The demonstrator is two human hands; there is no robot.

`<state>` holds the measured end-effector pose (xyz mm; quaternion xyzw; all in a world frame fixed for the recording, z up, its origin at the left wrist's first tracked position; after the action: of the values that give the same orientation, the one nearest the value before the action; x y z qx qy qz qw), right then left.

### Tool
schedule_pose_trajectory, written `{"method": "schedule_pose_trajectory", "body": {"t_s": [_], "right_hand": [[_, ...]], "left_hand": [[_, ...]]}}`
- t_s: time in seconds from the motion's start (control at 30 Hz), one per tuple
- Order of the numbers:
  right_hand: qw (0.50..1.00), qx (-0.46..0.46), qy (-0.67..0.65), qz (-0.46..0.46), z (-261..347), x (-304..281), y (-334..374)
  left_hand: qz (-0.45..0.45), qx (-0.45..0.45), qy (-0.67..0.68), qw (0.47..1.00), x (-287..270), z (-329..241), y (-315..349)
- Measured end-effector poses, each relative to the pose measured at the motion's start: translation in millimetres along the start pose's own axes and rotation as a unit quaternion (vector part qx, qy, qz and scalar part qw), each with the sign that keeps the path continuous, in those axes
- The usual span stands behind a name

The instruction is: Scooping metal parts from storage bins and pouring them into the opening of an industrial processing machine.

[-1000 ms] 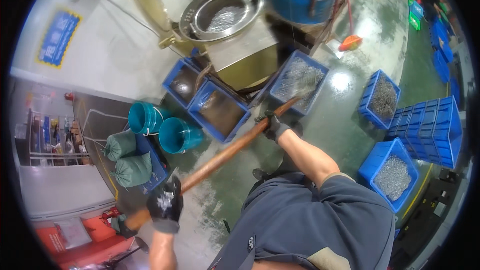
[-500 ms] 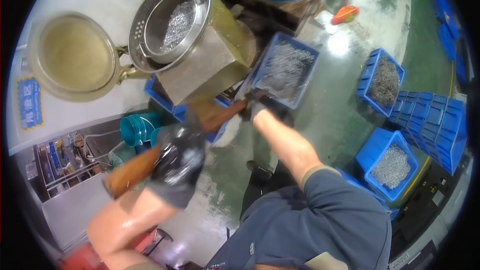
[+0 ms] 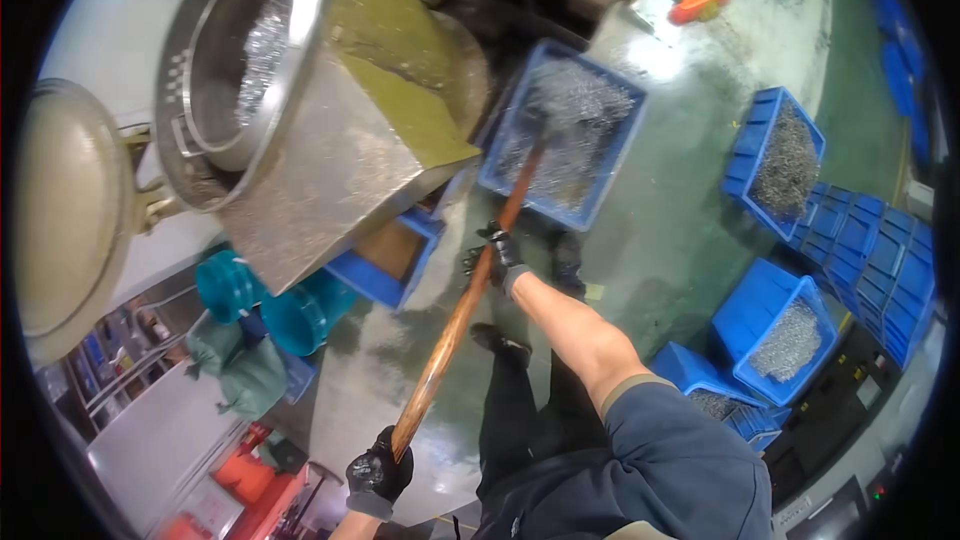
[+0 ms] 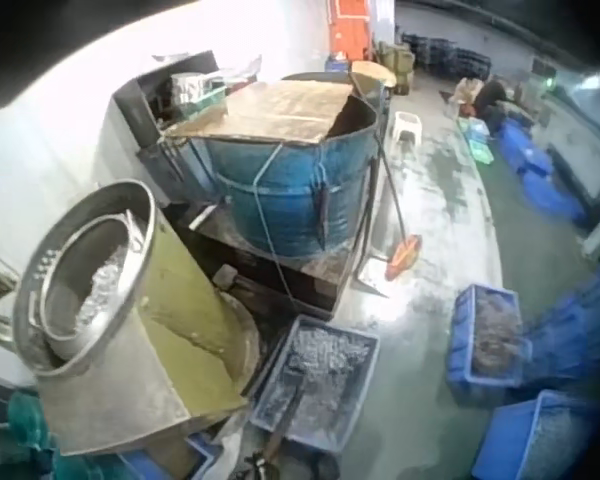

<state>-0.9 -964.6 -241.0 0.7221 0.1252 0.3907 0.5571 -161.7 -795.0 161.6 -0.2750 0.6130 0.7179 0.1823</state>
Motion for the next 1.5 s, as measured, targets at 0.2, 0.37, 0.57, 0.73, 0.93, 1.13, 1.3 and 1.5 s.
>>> {"method": "schedule_pose_trajectory", "body": {"t_s": [0.2, 0.37, 0.57, 0.73, 0.93, 1.13, 1.3, 1.5], "right_hand": [[0.995, -0.064, 0.056, 0.052, -11, -66, -78], [0.988, -0.129, 0.078, -0.033, 93, -143, -167], [0.987, -0.133, 0.078, -0.051, 14, -81, -124], [0.978, -0.173, 0.105, -0.038, 51, -110, -122], [0.987, -0.122, 0.080, -0.069, -13, -77, -50], [0.989, -0.135, 0.056, -0.020, -50, -79, 2], [0.987, -0.142, 0.071, -0.013, -95, -44, 72], [0.982, -0.176, 0.062, -0.020, -134, -12, 159]], "left_hand": [[0.085, -0.076, 0.062, 0.991, 138, 32, -32], [0.071, -0.070, 0.165, 0.981, 254, 14, -81], [0.001, -0.116, 0.151, 0.982, 299, 67, -40], [-0.007, -0.103, 0.195, 0.975, 267, 51, -55], [-0.026, -0.087, 0.150, 0.985, 270, 96, 32], [-0.039, -0.069, 0.190, 0.979, 217, 126, 107], [-0.015, -0.051, 0.158, 0.986, 199, 170, 168], [-0.088, -0.028, 0.202, 0.975, 173, 230, 248]]}}
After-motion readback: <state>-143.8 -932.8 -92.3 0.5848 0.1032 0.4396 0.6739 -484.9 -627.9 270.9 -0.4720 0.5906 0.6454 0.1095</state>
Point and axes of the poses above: each hand's wrist, its own y-axis away from the middle knuckle, its own x-axis out of the palm, z = x × y, the point moved 6 cm from there along -y, towards the middle knuckle
